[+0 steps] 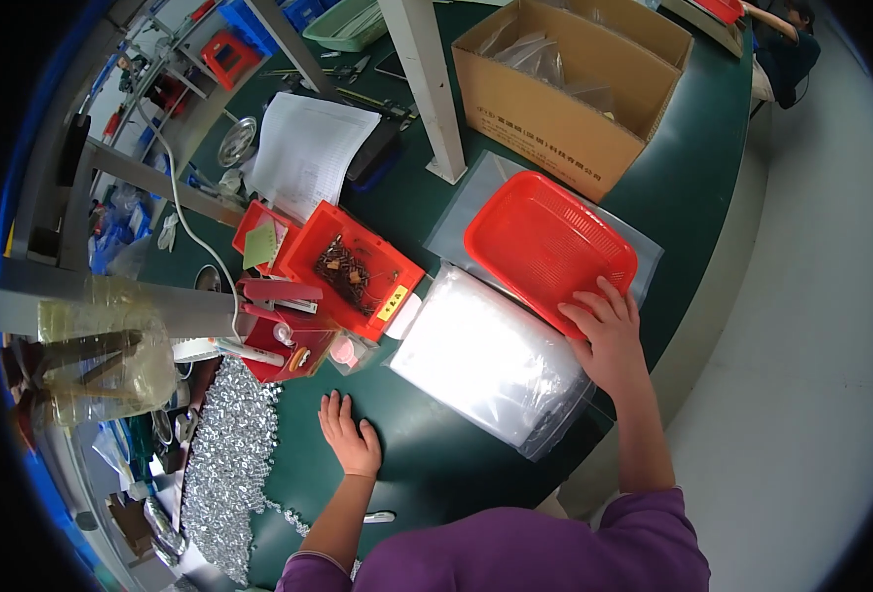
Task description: The person sorts and inspects small metal rings and washers on a workbench using a utility knife.
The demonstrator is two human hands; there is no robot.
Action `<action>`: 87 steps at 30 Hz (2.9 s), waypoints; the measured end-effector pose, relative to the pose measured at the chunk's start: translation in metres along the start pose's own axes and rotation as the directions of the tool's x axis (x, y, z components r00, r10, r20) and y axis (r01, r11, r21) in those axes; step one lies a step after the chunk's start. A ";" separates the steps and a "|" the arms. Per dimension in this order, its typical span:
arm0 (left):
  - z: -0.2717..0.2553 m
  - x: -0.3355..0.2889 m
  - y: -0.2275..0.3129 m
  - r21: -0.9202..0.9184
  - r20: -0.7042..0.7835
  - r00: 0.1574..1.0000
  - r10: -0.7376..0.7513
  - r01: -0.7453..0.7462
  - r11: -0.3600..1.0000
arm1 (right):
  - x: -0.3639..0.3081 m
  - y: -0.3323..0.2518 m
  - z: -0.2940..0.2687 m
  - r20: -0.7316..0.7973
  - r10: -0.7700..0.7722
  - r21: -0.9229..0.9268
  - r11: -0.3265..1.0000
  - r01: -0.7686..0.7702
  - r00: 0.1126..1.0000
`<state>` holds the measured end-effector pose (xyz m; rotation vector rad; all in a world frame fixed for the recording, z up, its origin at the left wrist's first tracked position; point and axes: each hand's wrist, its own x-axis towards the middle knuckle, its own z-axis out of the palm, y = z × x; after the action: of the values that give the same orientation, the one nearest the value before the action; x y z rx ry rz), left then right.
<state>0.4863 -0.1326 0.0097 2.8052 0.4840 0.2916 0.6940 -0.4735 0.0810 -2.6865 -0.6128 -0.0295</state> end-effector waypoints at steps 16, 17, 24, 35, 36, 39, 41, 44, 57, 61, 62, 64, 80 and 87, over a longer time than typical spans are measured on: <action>-0.003 -0.001 0.007 -0.045 -0.004 0.999 -0.052 0.052 0.998 | 0.059 -0.159 0.059 0.112 -0.453 0.364 0.847 0.387 0.885; -0.005 0.000 0.009 -0.051 -0.020 0.998 -0.053 0.052 0.997 | 0.064 -0.164 0.065 0.081 -0.459 0.345 0.846 0.407 0.885; -0.004 0.002 0.005 -0.044 -0.053 0.995 -0.080 0.078 0.996 | 0.045 -0.169 0.050 0.037 -0.480 0.368 0.822 0.435 0.877; 0.011 -0.004 0.001 -0.060 -0.137 0.988 -0.068 0.060 0.996 | -0.143 -0.162 0.099 0.160 -0.650 0.488 0.706 0.513 0.743; 0.012 -0.004 0.000 -0.073 -0.154 0.986 -0.059 0.048 0.996 | -0.145 -0.162 0.103 0.166 -0.599 0.461 0.749 0.476 0.783; 0.009 -0.011 -0.009 -0.145 -0.149 0.987 -0.063 0.041 0.989 | -0.146 -0.166 0.104 0.099 -0.636 0.431 0.721 0.543 0.765; -0.006 -0.017 -0.023 -0.208 -0.130 0.988 -0.084 0.055 0.977 | -0.147 -0.170 0.108 0.066 -0.645 0.410 0.713 0.569 0.761; -0.075 -0.057 -0.031 -0.529 -0.094 0.995 -0.042 -0.014 0.849 | -0.159 -0.163 0.108 0.032 -0.638 0.358 0.726 0.587 0.769; -0.154 -0.452 -0.226 -0.090 -0.453 0.853 -0.260 0.246 0.965 | -0.209 -0.293 0.176 -0.115 -0.707 0.096 0.691 0.717 0.697; -0.127 -0.482 -0.239 -0.011 -0.515 0.782 -0.353 0.405 0.914 | -0.222 -0.310 0.196 -0.254 -0.624 0.035 0.758 0.652 0.739; -0.124 -0.483 -0.244 0.030 -0.474 0.798 -0.372 0.437 0.899 | -0.224 -0.315 0.200 -0.258 -0.633 0.030 0.750 0.661 0.730; -0.124 -0.481 -0.243 0.076 -0.403 0.815 -0.416 0.483 0.872 | -0.226 -0.325 0.204 -0.317 -0.451 0.275 0.798 0.536 0.834; -0.134 -0.497 -0.215 0.130 -0.243 0.834 -0.495 0.533 0.836 | -0.215 -0.373 0.217 0.131 -0.343 0.895 0.445 0.037 0.930; -0.134 -0.487 -0.223 0.155 -0.254 0.850 -0.461 0.506 0.848 | -0.206 -0.382 0.215 0.130 -0.467 0.889 0.446 0.106 0.874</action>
<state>-0.0620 -0.0710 -0.0045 2.7340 1.3245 0.4420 0.3327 -0.1612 -0.0016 -1.5430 -0.8985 0.5593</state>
